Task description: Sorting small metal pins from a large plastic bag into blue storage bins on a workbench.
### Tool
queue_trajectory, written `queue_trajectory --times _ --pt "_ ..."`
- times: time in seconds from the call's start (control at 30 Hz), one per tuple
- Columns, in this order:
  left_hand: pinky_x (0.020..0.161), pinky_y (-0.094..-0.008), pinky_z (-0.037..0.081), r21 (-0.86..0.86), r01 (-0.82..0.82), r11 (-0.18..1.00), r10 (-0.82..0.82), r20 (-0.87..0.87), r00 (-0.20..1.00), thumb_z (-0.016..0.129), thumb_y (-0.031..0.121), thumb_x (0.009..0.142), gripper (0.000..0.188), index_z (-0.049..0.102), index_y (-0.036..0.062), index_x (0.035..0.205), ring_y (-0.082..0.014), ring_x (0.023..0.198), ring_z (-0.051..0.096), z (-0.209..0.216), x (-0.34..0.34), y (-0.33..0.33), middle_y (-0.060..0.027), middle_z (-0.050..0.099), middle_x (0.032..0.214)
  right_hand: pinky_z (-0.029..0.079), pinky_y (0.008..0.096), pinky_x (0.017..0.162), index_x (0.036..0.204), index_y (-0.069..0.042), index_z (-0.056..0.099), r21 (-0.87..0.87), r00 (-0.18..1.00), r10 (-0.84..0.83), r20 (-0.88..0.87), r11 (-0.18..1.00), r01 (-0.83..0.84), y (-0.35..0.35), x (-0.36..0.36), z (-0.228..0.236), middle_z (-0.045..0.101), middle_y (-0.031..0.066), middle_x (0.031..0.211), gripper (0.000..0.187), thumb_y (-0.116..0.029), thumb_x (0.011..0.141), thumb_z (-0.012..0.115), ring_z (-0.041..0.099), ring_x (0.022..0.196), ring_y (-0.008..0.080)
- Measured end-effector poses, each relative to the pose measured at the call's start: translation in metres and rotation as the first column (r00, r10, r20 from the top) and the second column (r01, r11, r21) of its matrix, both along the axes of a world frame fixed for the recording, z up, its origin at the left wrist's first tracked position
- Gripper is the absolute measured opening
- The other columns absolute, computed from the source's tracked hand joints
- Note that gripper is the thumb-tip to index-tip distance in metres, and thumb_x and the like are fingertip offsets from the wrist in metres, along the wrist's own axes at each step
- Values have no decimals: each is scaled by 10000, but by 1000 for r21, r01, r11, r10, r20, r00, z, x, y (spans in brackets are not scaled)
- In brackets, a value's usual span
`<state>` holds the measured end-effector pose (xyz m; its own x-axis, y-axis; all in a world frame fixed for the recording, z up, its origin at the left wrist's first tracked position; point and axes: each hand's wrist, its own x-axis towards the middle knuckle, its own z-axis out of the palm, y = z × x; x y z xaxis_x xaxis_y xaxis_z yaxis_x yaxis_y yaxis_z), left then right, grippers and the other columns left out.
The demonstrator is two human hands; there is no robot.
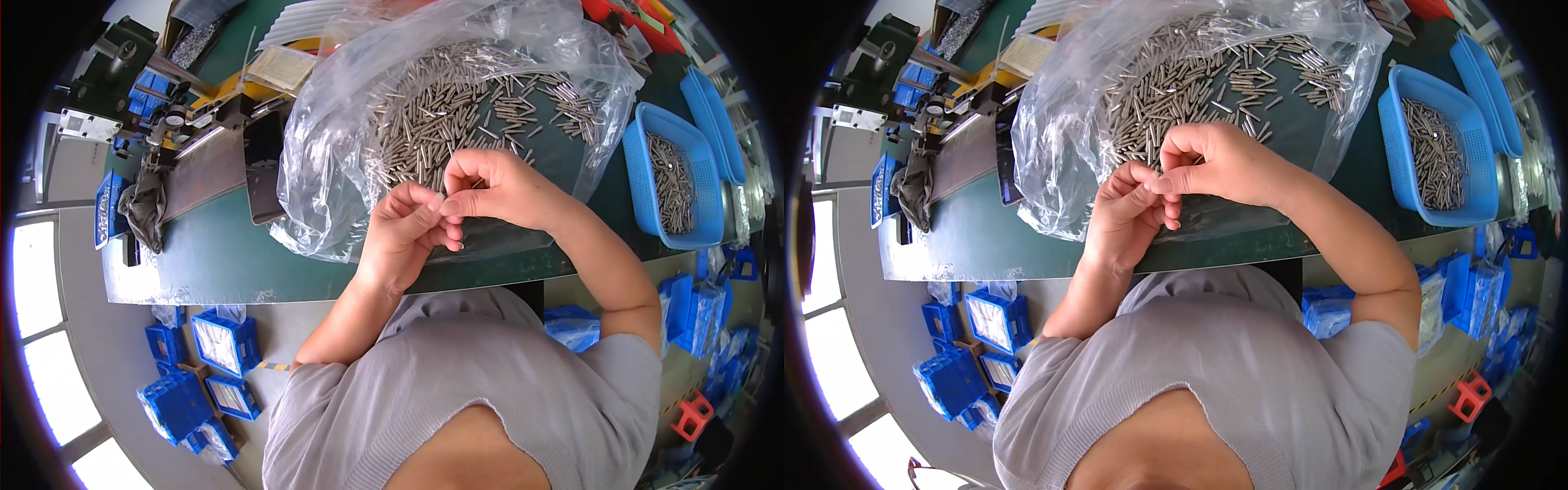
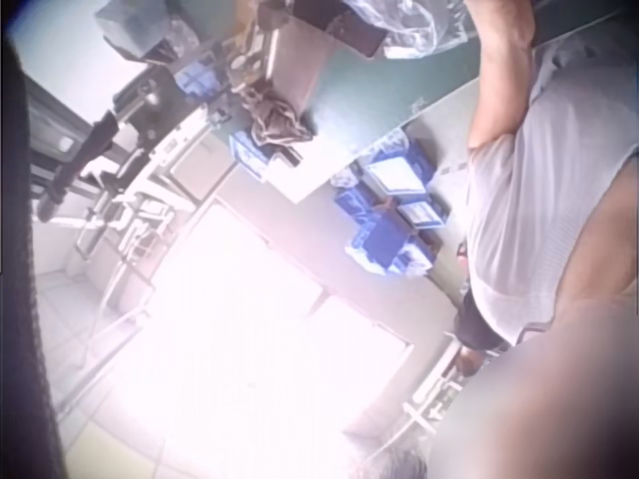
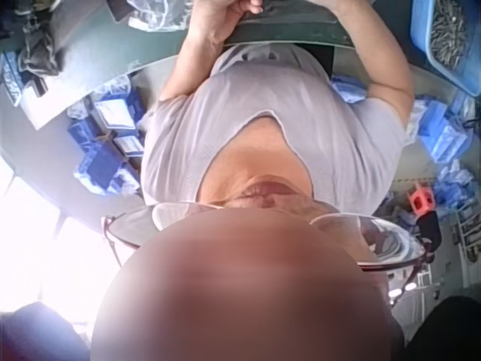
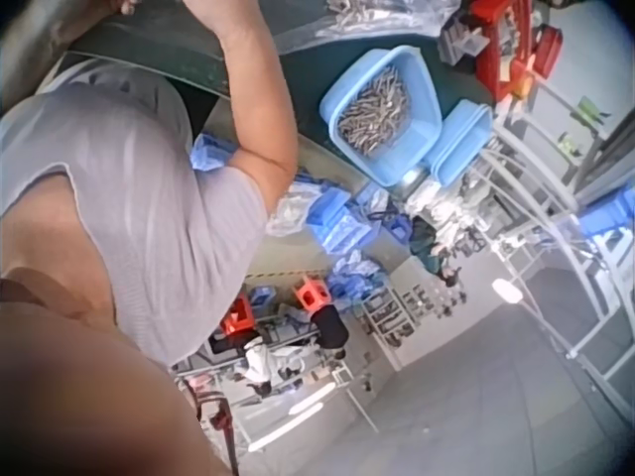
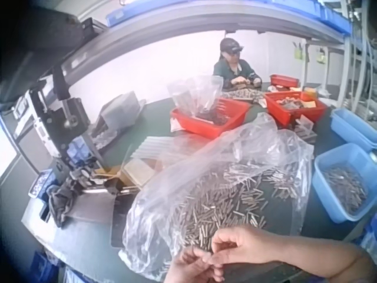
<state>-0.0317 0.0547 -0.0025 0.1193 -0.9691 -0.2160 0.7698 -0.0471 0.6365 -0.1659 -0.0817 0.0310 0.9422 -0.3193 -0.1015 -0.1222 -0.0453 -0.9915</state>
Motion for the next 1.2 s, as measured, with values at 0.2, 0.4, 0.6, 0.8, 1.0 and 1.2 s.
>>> queue_trajectory --times 0.2,0.4,0.6,0.8,1.0,1.2 --pt "594 -317 545 -11 -18 1000 17 -34 999 540 79 899 80 536 2 879 -216 673 634 -2 0 -1 -156 631 820 389 186 570 810 -35 548 133 994 -109 29 986 104 2 3 -4 545 -26 721 154 -155 857 632 484 642 35" --pt "607 -326 533 -48 -36 998 32 -88 996 529 84 902 76 536 13 877 -208 694 622 -4 1 0 -145 620 820 351 194 484 864 -37 546 443 959 -280 32 865 237 -24 -3 -1 494 -16 704 129 -164 883 554 435 589 45" --pt "605 -325 528 -41 -29 999 25 -97 995 528 85 903 73 532 18 873 -207 693 620 -2 1 0 -145 617 823 432 316 534 915 -74 642 -742 967 -205 151 622 248 -11 3 -20 536 56 708 165 -72 752 667 552 597 191" --pt "607 -322 521 -38 -37 999 34 -89 996 524 91 907 76 525 19 884 -204 702 615 -5 2 1 -145 614 833 457 367 592 847 -63 615 -847 991 -132 31 523 96 -10 5 -19 562 79 775 148 -97 720 681 584 690 275" --pt "611 -307 510 -47 -35 998 32 -73 997 515 107 918 94 510 18 890 -190 703 600 -4 1 0 -137 606 841 432 292 628 806 2 550 -538 994 -66 90 836 104 -15 -5 -2 545 78 761 95 -73 829 604 531 685 177" --pt "606 -298 506 -15 -34 999 34 -37 999 517 111 921 102 504 15 889 -182 699 595 -3 -1 0 -128 606 834 422 274 605 794 1 555 -502 993 -41 115 860 94 -8 -5 4 549 67 745 87 -62 817 611 533 678 155"
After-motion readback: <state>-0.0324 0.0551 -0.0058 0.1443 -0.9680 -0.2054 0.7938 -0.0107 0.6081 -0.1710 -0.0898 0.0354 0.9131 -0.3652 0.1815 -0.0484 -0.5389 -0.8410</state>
